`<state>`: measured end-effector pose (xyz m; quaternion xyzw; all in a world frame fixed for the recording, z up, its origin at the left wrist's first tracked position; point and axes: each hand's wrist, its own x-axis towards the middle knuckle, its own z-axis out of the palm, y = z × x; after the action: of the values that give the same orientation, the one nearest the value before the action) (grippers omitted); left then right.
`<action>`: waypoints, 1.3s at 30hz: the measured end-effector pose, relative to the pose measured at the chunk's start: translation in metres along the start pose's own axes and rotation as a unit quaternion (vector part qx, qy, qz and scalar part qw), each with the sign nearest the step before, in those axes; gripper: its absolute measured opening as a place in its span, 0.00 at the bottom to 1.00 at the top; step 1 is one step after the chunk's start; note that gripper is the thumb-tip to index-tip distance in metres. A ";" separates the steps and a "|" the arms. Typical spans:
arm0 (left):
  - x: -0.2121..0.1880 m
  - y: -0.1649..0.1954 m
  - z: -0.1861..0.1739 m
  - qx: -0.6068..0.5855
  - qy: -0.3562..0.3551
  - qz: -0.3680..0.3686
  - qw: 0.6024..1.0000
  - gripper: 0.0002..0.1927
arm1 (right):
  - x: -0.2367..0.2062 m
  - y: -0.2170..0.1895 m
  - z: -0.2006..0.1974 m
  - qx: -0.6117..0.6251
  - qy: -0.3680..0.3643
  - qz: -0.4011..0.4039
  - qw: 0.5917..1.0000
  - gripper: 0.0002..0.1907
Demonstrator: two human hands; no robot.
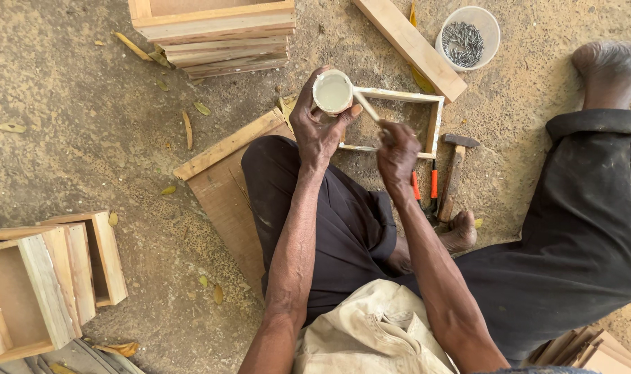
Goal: The person sits on the ground assembling small wooden box frames. They hold a small cup of white glue and use a brush to apply glue along the joints of a wooden frame, working around the edges, then set the frame aside and pick up a flat wooden panel.
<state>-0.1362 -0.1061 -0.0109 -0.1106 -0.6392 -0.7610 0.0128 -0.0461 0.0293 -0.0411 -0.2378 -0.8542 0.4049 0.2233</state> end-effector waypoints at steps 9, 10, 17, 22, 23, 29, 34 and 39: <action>-0.003 0.000 0.004 0.000 -0.014 -0.007 1.000 0.43 | -0.016 0.044 -0.055 -0.146 0.085 -0.046 0.984 0.13; -0.003 0.000 0.004 0.000 -0.013 -0.004 1.000 0.43 | -0.017 0.045 -0.055 -0.147 0.083 -0.046 0.985 0.14; -0.004 -0.002 -0.001 0.005 -0.013 0.008 1.000 0.42 | -0.014 0.048 -0.055 -0.154 0.078 -0.029 0.985 0.12; -0.005 -0.005 0.002 0.027 -0.017 -0.010 0.999 0.43 | -0.015 0.055 -0.059 -0.186 0.117 -0.087 0.972 0.11; -0.006 -0.005 0.002 0.034 -0.017 -0.011 0.999 0.43 | -0.015 0.057 -0.058 -0.182 0.124 -0.088 0.971 0.10; -0.005 -0.006 0.003 0.019 -0.017 -0.003 1.000 0.43 | -0.010 0.056 -0.038 -0.140 0.135 -0.098 0.976 0.08; -0.006 -0.010 0.001 0.030 -0.016 -0.002 0.999 0.43 | -0.013 0.057 -0.033 -0.117 0.111 -0.078 0.984 0.09; -0.003 -0.010 0.002 0.030 -0.011 -0.010 0.999 0.42 | -0.006 0.054 -0.044 -0.199 0.070 -0.023 0.977 0.12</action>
<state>-0.1348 -0.1028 -0.0212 -0.1122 -0.6630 -0.7402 0.0013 -0.0042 0.0817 -0.0603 -0.2854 -0.9051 0.2044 0.2399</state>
